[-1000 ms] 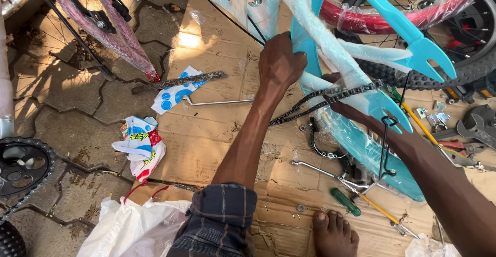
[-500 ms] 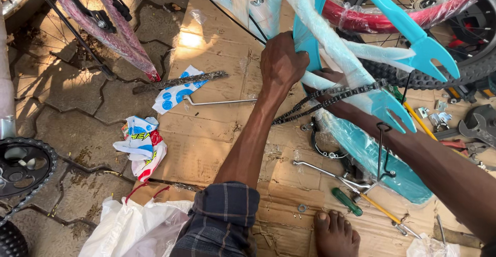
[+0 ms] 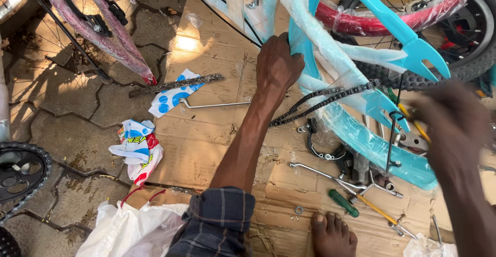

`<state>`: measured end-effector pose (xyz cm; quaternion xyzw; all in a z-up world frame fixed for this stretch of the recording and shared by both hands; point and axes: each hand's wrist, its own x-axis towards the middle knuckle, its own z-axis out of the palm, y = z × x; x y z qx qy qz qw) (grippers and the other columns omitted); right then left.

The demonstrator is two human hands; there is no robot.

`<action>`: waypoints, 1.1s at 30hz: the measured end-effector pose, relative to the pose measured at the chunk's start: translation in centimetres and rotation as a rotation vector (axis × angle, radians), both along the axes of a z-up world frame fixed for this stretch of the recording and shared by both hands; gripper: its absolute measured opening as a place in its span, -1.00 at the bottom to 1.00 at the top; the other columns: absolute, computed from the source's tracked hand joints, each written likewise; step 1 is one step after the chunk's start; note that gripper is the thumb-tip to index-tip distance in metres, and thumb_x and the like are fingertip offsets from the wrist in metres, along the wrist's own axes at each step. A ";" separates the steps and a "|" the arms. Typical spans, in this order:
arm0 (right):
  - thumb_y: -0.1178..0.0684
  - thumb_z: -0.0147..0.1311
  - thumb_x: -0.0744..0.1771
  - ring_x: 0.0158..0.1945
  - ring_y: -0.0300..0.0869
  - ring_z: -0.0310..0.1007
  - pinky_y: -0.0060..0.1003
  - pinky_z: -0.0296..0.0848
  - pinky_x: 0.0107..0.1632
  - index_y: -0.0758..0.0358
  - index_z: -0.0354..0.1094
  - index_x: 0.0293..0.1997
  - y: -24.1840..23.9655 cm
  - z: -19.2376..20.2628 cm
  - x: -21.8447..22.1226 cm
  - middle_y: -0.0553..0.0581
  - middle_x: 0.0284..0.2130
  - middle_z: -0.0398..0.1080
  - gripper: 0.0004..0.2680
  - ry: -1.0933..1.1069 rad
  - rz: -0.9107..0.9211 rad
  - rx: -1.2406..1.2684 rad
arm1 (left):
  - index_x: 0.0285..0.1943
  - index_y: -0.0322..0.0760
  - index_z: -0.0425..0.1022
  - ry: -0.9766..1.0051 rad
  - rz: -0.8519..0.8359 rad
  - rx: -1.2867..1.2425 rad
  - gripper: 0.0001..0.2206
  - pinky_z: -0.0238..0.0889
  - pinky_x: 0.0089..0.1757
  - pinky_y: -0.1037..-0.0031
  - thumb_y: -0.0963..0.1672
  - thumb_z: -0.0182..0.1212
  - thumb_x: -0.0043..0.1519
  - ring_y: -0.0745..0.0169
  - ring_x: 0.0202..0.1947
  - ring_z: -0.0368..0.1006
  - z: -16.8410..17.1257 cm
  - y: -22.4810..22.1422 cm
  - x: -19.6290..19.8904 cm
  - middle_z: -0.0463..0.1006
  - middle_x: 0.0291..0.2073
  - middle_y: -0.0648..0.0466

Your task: The person is assembling a bicycle by attaching the chain to the crankset and rear derailleur. They use a screwdriver to tighten bolts on the crankset and adjust the chain tension.

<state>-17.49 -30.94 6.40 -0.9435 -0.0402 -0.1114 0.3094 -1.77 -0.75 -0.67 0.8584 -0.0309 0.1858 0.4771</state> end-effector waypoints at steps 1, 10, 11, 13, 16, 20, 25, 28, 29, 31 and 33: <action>0.30 -0.03 0.51 -0.11 -0.13 0.43 -0.30 0.43 -0.02 0.45 0.30 -0.06 -0.9 0.1 -3.0 0.24 -0.19 0.37 -0.95 -0.157 -0.053 -0.049 | -0.24 -0.46 0.56 0.001 0.006 0.005 -0.75 0.34 -0.25 -0.02 -0.17 0.32 -0.06 -0.36 -0.30 0.50 0.1 0.0 0.0 0.56 -0.38 -0.30; 0.10 0.08 0.31 -0.32 0.08 0.43 -0.02 0.44 -0.28 0.34 0.28 -0.22 13.4 -7.4 -7.3 0.24 -0.38 0.36 -0.88 0.329 0.728 -0.270 | -0.19 -0.42 0.59 0.033 0.009 0.003 -0.71 0.35 -0.22 -0.06 -0.14 0.40 -0.06 -0.46 -0.28 0.49 0.4 -0.4 0.2 0.56 -0.36 -0.37; 0.15 0.05 0.28 -0.30 0.11 0.43 -0.02 0.44 -0.27 0.38 0.26 -0.17 14.6 -8.0 -6.3 0.26 -0.36 0.35 -0.86 0.315 0.732 -0.319 | -0.19 -0.43 0.59 0.026 0.006 0.006 -0.71 0.35 -0.21 -0.06 -0.14 0.39 -0.05 -0.46 -0.27 0.50 0.3 -0.5 0.3 0.56 -0.35 -0.36; 0.18 0.05 0.27 -0.31 0.17 0.43 -0.01 0.45 -0.30 0.40 0.25 -0.14 15.7 -8.9 -5.3 0.33 -0.28 0.35 -0.85 0.237 0.667 -0.345 | -0.20 -0.44 0.59 0.019 0.006 0.008 -0.72 0.36 -0.19 -0.06 -0.15 0.38 -0.04 -0.47 -0.25 0.50 0.1 -0.5 -0.4 0.57 -0.34 -0.36; 0.15 0.01 0.35 -0.28 0.10 0.45 -0.01 0.45 -0.29 0.38 0.24 -0.09 15.8 -9.3 -4.7 0.29 -0.30 0.34 -0.88 0.406 0.570 -0.385 | -0.20 -0.43 0.59 0.082 -0.028 -0.012 -0.76 0.38 -0.16 -0.04 -0.15 0.35 0.02 -0.44 -0.21 0.53 0.7 -0.1 -0.6 0.60 -0.30 -0.35; 0.10 0.07 0.33 -0.18 0.14 0.49 0.01 0.46 -0.22 0.33 0.30 0.04 14.5 -7.2 -4.4 0.28 -0.19 0.41 -0.78 0.310 0.636 -0.261 | -0.22 -0.40 0.59 0.142 -0.070 -0.103 -0.78 0.43 -0.17 0.07 -0.15 0.32 0.01 -0.34 -0.23 0.59 1.4 -0.3 -0.5 0.64 -0.33 -0.28; 0.02 0.07 0.34 -0.11 0.08 0.52 0.00 0.45 -0.11 0.20 0.33 0.14 10.4 -2.3 -7.5 0.19 -0.05 0.45 -0.74 0.635 0.686 -0.102 | -0.21 -0.41 0.59 0.110 -0.042 -0.088 -0.76 0.41 -0.21 0.05 -0.16 0.34 -0.02 -0.36 -0.28 0.57 0.9 0.1 -0.7 0.62 -0.36 -0.29; 0.03 0.01 0.33 -0.02 0.11 0.48 0.06 0.42 -0.06 0.17 0.28 0.14 9.9 -4.0 -13.5 0.20 0.00 0.43 -0.74 0.405 0.370 -0.364 | -0.25 -0.45 0.57 0.160 -0.066 -0.096 -0.80 0.42 -0.23 0.05 -0.16 0.31 0.03 -0.32 -0.32 0.59 0.9 0.0 -0.5 0.62 -0.39 -0.28; 0.03 -0.01 0.32 0.00 0.12 0.46 0.08 0.41 -0.04 0.17 0.26 0.14 10.5 -5.7 -16.1 0.21 0.01 0.42 -0.73 0.397 0.272 -0.485 | -0.25 -0.45 0.57 0.177 -0.069 -0.110 -0.80 0.43 -0.23 0.06 -0.16 0.31 0.03 -0.30 -0.32 0.60 0.8 -0.1 -0.6 0.63 -0.39 -0.27; 0.03 -0.05 0.32 0.06 0.13 0.43 0.11 0.39 -0.01 0.15 0.23 0.14 11.4 -9.8 -20.3 0.22 0.04 0.40 -0.73 0.393 0.106 -0.675 | -0.25 -0.44 0.57 0.204 -0.075 -0.139 -0.79 0.44 -0.23 0.08 -0.16 0.31 0.01 -0.25 -0.34 0.62 0.7 -0.1 -0.6 0.64 -0.39 -0.24; 0.03 -0.09 0.31 0.12 0.15 0.40 0.15 0.37 0.03 0.13 0.19 0.14 11.5 -13.3 -22.6 0.22 0.07 0.38 -0.72 0.380 0.054 -0.727 | -0.28 -0.46 0.56 0.194 -0.063 -0.087 -0.80 0.43 -0.23 0.06 -0.16 0.33 0.01 -0.27 -0.33 0.61 0.7 -0.1 -0.5 0.64 -0.39 -0.26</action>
